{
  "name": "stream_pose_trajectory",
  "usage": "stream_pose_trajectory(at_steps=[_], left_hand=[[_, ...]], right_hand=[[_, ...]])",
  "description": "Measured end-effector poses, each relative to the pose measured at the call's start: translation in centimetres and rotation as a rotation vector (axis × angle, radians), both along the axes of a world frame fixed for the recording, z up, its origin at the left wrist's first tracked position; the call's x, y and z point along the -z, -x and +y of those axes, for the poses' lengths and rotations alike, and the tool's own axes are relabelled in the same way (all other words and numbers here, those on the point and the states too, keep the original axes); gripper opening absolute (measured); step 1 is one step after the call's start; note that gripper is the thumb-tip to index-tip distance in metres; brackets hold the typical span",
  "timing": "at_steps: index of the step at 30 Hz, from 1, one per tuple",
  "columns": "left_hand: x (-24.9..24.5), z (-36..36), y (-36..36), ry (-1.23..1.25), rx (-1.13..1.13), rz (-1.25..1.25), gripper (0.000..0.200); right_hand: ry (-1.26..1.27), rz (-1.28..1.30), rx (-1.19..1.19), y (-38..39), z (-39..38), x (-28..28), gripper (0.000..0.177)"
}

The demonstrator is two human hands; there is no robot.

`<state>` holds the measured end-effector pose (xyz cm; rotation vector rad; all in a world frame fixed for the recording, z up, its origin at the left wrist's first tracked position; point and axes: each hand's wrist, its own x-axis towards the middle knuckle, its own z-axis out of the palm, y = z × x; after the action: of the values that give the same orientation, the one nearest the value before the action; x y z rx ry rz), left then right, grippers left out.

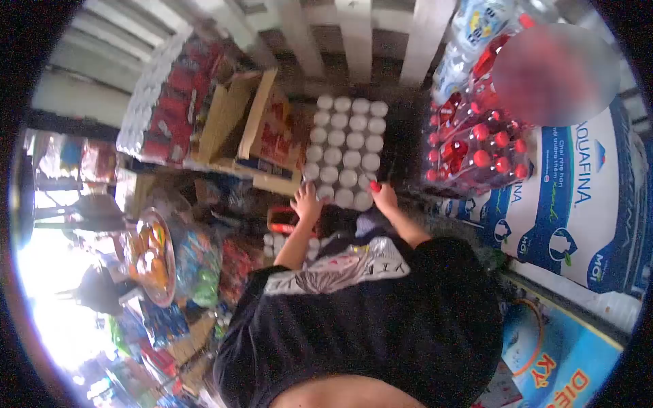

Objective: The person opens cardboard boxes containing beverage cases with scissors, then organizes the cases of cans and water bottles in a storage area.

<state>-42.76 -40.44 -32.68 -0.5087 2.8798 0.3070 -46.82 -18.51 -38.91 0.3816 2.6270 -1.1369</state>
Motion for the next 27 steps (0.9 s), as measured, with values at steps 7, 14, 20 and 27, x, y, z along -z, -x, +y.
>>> stream_pose_trajectory(at_steps=[7, 14, 20, 27], left_hand=[[0.3, -0.7, 0.3, -0.006, -0.008, 0.142, 0.050], [-0.3, -1.2, 1.4, -0.073, -0.077, 0.139, 0.023], [0.8, -1.5, 1.8, -0.137, -0.094, 0.132, 0.017], [1.7, -2.2, 2.3, -0.095, -0.063, 0.068, 0.023]], right_hand=[[-0.010, 0.021, 0.099, -0.7, -0.6, -2.0, 0.037], [0.358, 0.018, 0.189, -0.8, -0.3, -1.8, 0.025], [0.506, -0.084, 0.238, -0.7, -0.3, -2.0, 0.023], [0.196, -0.104, -0.004, -1.5, 1.3, -4.0, 0.040]])
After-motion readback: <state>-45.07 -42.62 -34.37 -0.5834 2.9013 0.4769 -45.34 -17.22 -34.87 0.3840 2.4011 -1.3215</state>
